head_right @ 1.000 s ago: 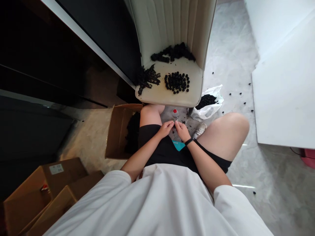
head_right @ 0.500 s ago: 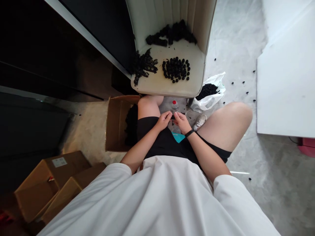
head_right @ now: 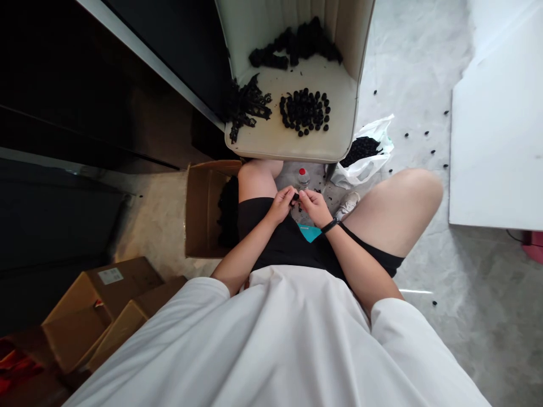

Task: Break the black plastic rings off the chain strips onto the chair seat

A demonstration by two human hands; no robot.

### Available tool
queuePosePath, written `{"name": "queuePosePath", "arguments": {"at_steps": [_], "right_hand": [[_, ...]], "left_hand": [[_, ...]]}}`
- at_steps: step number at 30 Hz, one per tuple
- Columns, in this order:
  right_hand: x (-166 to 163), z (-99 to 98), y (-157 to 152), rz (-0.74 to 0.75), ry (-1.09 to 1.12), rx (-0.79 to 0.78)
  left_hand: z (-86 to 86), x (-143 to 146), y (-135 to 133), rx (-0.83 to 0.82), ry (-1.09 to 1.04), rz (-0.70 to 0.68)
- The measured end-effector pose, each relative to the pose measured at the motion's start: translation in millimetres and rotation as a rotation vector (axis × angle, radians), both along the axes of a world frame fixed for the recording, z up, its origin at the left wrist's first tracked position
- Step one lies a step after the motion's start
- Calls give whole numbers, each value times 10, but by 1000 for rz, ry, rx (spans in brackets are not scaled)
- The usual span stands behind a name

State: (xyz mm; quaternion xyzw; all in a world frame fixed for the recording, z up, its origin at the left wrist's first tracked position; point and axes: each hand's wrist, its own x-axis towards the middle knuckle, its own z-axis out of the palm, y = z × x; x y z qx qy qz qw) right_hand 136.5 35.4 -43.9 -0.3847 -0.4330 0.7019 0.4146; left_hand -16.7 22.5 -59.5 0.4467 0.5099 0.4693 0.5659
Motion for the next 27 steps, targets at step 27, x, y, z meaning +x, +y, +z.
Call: {"name": "queuePosePath", "arguments": {"at_steps": [27], "right_hand": [[-108,27,-23,87,221,-201]], "left_hand": [[-28,-69,7,204,192,55]]}}
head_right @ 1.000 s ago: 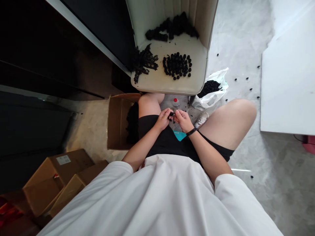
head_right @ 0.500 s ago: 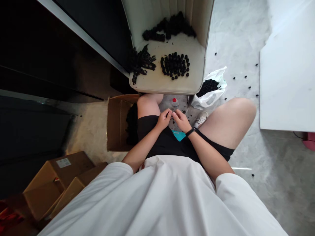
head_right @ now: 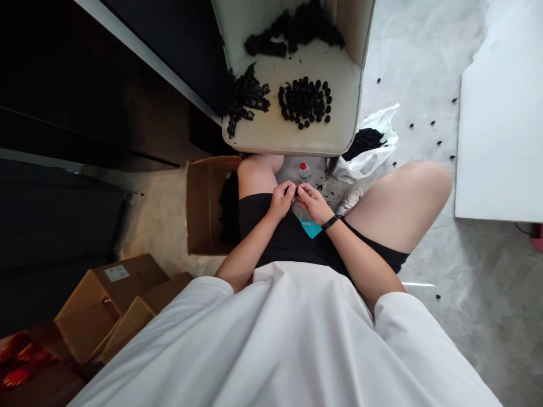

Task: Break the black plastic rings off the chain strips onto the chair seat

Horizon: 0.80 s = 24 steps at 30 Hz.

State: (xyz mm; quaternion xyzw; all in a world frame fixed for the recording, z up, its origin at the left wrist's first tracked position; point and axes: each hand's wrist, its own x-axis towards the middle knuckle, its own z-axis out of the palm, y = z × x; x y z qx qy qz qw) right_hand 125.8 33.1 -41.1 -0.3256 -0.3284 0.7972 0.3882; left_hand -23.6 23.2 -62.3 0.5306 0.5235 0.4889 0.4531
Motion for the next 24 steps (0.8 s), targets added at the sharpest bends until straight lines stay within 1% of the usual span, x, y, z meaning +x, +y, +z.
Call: {"name": "queuePosePath", "arguments": {"at_steps": [3,5,7,9,10,12,14,16,19,22,24], "right_hand": [[12,33,-12,24,17,-24],[25,55,-18,26,40,-34],[44,86,-18,24,62,-37],[72,128,-9,41,69,-40],[90,152,-3,61,68,-48],[129,199,8,119,87,-92],[162,235,11,170,142,-170],[174,244,7,183,182,-236],[153,193,1,94,119,-230],[121,93,13,-31,4,-158],[114,31,33,-78,-51,-98]], "left_hand": [[-64,13,-18,-64,-101,-20],[-89,40,-26,-103,-196,-4],[-91,66,-27,-130,-308,27],[-73,72,-23,-142,-368,31],[-61,65,-19,-136,-357,25],[-36,32,-10,-94,-261,15],[-21,-10,1,-41,-138,23],[-21,-42,11,-9,-53,23],[-34,-59,15,5,5,21],[-50,-56,12,-8,29,47],[-66,-50,13,-23,33,63]]}}
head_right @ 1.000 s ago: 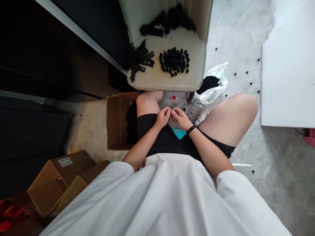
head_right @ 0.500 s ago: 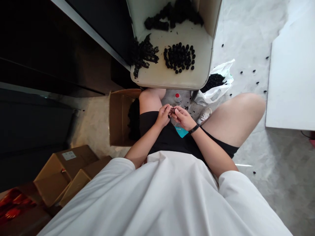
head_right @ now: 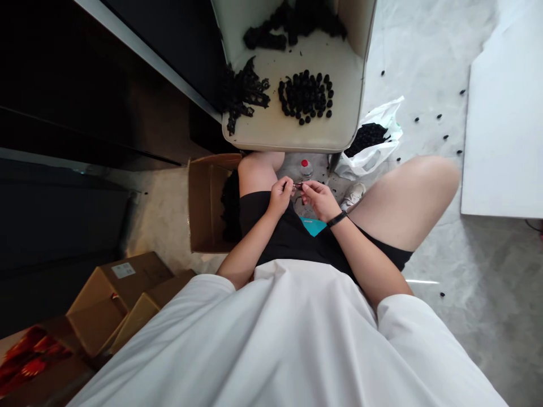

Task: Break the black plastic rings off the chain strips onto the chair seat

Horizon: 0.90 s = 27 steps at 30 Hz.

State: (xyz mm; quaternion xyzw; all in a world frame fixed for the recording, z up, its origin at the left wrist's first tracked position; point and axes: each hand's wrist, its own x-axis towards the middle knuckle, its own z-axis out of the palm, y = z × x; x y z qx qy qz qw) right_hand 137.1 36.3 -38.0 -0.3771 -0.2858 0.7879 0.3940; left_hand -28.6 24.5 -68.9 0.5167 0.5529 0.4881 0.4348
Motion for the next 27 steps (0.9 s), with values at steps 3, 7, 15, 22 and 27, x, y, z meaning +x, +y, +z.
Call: {"name": "queuePosePath", "arguments": {"at_steps": [3,7,15,22,27], "right_hand": [[33,-58,46,-31,-72,111],[183,-56,143,-128,-146,184],[281,77,148,-90,-87,183],[303,-16,138,-92,-298,318],[389,-24,246,-99,-462,462]], "left_hand": [[-35,-2,4,-2,-33,31],[-47,-53,-22,4,-171,155],[72,-46,-27,-102,-172,154],[16,9,88,-187,-295,161],[-13,28,94,-149,-228,171]]}}
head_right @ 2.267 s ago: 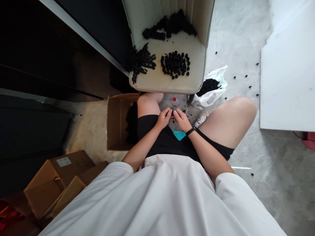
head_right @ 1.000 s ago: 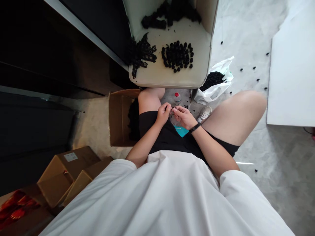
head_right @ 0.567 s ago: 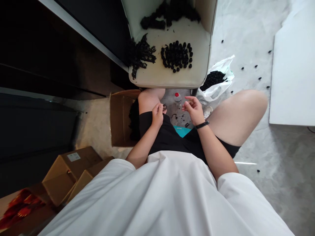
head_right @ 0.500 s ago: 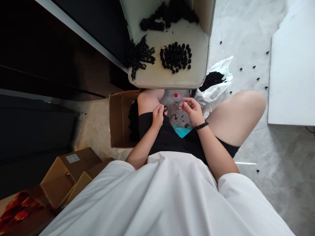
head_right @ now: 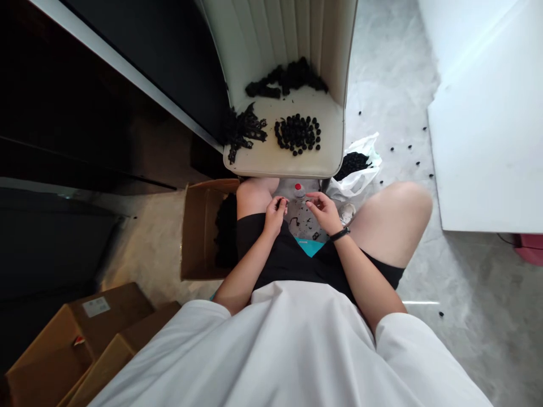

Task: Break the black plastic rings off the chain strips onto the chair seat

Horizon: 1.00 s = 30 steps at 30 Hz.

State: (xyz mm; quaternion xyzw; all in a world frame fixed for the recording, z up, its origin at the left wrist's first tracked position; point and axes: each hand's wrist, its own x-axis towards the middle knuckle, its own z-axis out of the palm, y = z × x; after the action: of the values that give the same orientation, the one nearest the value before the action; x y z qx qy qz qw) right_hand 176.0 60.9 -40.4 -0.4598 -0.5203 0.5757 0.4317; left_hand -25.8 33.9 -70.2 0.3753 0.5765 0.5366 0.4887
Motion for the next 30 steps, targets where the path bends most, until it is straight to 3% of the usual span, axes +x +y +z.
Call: {"name": "queuePosePath", "arguments": {"at_steps": [5,11,15,30], "right_hand": [[49,72,363,-191,-165,132],[152,202,1363,-390,-462,433],[178,165,1850,-402,-602,490],[171,-30,1846,-450,-630,524]], "left_hand": [[-48,25,-6,-58,73,-94],[-88,47,22,-132,16,-74],[-65,39,38,-159,-9,-59],[-22,82,124,-206,-137,-49]]}}
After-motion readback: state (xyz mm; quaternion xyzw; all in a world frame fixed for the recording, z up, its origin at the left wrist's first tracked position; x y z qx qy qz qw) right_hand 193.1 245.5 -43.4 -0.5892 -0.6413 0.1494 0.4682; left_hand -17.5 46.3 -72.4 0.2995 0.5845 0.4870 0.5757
